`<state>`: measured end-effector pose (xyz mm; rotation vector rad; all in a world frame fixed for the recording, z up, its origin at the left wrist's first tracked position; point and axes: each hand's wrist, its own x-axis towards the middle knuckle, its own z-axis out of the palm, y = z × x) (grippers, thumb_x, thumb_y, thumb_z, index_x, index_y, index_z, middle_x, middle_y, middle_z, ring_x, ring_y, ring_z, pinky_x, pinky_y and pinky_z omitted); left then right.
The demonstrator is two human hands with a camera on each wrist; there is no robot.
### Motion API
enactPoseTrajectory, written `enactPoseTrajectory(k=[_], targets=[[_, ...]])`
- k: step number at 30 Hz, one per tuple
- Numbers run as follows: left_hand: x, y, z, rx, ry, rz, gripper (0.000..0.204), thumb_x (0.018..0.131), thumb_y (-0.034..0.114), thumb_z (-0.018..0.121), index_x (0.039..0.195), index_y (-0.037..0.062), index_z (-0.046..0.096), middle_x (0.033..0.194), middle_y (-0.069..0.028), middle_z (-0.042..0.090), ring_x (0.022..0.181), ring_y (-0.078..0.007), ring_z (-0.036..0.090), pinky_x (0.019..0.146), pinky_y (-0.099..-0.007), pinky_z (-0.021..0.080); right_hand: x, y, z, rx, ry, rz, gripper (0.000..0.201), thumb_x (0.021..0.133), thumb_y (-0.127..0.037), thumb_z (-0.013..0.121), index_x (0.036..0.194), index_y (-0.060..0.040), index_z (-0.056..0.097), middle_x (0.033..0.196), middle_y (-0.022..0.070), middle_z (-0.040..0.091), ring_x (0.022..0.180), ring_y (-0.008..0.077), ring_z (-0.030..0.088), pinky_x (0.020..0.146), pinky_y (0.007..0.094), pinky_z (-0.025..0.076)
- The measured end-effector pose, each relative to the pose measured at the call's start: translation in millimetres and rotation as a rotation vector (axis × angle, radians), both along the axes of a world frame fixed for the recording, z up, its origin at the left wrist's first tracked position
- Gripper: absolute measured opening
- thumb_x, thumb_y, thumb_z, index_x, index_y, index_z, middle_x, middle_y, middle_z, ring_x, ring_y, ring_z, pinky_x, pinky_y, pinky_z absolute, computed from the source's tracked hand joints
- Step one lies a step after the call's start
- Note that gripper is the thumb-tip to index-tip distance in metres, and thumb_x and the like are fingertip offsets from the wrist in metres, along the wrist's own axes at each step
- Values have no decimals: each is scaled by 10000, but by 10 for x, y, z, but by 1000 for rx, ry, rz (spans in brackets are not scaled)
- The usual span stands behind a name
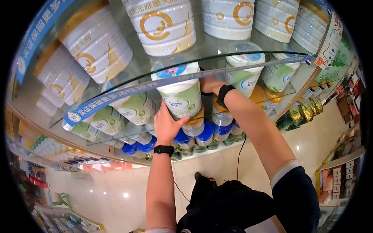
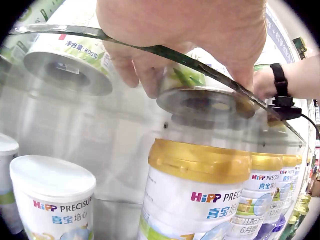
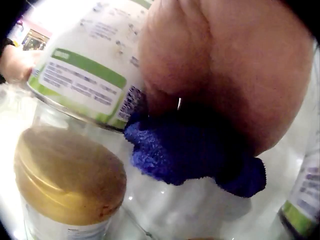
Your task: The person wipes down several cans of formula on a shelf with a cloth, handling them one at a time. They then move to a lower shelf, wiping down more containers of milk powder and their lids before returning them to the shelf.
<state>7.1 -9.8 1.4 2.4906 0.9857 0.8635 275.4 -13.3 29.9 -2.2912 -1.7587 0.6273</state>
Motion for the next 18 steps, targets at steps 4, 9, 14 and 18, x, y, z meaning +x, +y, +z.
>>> enactPoseTrajectory(k=[4,9,14,18], targets=[[16,35,-63,37,-48,-23,1058,622,395,867,1424,-42,334,1226,-220,603,1133,-359,574,968,-451,418,-243,-474,-56,170,-178,-40,584,904,-183,487,1480,-190,388,1568,226,232,1374,447,324,1112,477,330],[5,-15,-48,74,-75,-18,1040,625,373,870,1415,-51,342,1205,-222,613,1106,-366,588,954,-447,435,-493,-1019,-285,438,-414,-96,553,865,-179,611,1396,-122,470,1470,292,353,1234,451,456,1028,458,416],[-1,-81,45,-15,-48,-12,1036,629,380,865,1412,-55,346,1200,-228,617,1095,-390,589,945,-460,444,-829,-1606,-331,670,-444,-73,495,812,-58,541,1302,-124,578,1390,264,455,1085,408,513,936,446,447],[-6,-28,-18,31,-60,-16,1053,632,386,864,1427,-52,332,1230,-229,604,1123,-384,576,965,-453,431,-941,-1987,-179,730,-6,1,454,794,-38,547,1241,-94,608,1292,204,533,1118,368,529,979,406,432]])
